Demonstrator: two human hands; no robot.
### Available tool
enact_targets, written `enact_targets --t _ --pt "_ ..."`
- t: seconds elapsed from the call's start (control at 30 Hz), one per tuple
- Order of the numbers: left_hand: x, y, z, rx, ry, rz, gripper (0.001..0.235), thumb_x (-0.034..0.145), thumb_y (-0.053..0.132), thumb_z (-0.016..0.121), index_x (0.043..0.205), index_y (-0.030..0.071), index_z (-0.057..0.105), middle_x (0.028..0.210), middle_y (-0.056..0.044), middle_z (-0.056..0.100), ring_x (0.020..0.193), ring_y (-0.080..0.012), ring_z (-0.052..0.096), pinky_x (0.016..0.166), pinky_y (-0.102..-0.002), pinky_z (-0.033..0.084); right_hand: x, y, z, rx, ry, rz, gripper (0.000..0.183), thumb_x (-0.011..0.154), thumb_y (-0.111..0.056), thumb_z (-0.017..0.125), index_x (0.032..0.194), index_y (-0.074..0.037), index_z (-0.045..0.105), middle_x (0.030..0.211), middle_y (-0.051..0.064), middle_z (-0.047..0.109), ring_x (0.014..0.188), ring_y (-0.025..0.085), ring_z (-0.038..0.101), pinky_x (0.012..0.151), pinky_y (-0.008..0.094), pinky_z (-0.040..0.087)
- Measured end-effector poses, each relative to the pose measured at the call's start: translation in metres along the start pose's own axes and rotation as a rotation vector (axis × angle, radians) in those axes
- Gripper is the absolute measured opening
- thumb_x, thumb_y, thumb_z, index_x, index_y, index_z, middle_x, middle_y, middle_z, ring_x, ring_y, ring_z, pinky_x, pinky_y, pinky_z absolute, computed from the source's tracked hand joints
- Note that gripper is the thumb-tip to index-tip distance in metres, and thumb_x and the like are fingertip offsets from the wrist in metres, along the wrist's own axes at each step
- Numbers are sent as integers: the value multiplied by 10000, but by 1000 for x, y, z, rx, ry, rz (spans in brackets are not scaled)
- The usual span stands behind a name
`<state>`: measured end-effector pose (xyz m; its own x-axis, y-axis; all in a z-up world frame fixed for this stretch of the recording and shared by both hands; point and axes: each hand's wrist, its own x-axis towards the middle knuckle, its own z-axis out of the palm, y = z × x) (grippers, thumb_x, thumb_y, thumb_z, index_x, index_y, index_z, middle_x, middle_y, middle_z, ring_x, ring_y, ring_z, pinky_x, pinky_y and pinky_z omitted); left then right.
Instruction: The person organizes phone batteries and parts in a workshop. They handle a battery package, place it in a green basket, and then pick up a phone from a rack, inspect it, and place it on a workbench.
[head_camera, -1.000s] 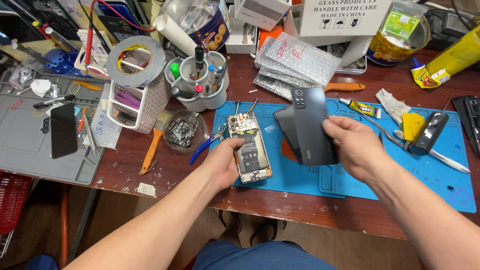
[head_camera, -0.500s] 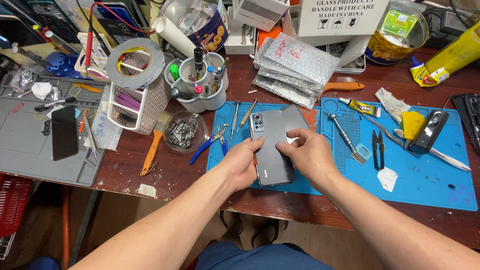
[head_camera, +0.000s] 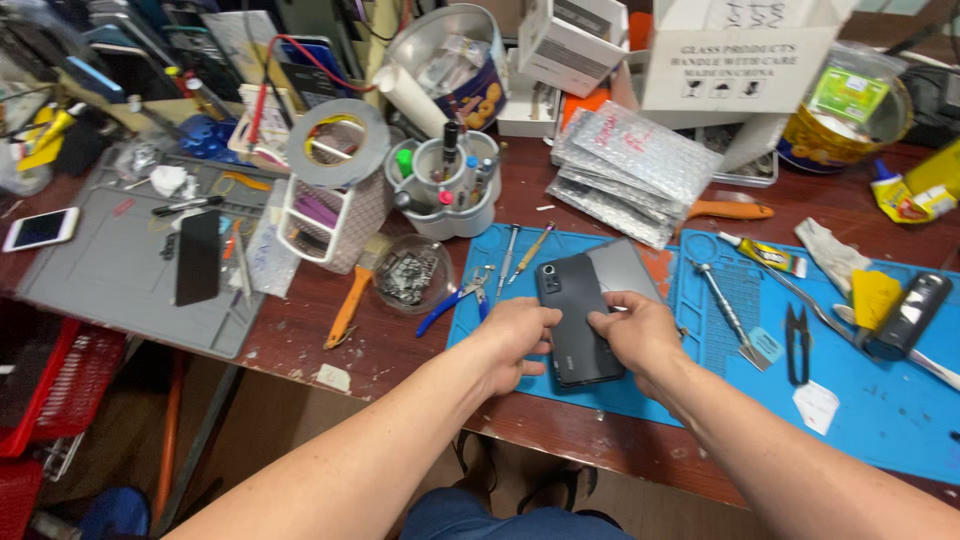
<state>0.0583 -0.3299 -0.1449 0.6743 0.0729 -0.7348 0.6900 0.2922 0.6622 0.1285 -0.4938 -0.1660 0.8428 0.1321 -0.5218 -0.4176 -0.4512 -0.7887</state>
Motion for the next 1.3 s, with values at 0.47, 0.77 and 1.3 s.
enact_targets --t 0.47,0.77,1.3 --pt "-68 57 -156 -270 -152 127 334 942 217 621 1223 41 585 1092 -130 653 1004 -279 670 837 -453 564 4 -17 25 -1026 270 -153 403 885 -319 709 1242 -132 724 1155 217 744 1133 387 697 987 490 550" --pt "-78 84 -325 -295 -186 152 257 938 197 632 1156 62 612 995 -97 674 868 -236 672 780 -423 572 -9 -133 117 -1168 114 -46 391 864 -454 732 949 -85 826 891 155 770 856 310 751 808 428 587" --pt "-123 36 -476 -535 173 85 316 936 215 619 1199 39 620 1070 -121 665 945 -268 667 798 -432 572 -73 -286 401 -572 -647 -197 274 918 -312 698 956 -49 763 756 12 654 667 106 591 547 260 486"
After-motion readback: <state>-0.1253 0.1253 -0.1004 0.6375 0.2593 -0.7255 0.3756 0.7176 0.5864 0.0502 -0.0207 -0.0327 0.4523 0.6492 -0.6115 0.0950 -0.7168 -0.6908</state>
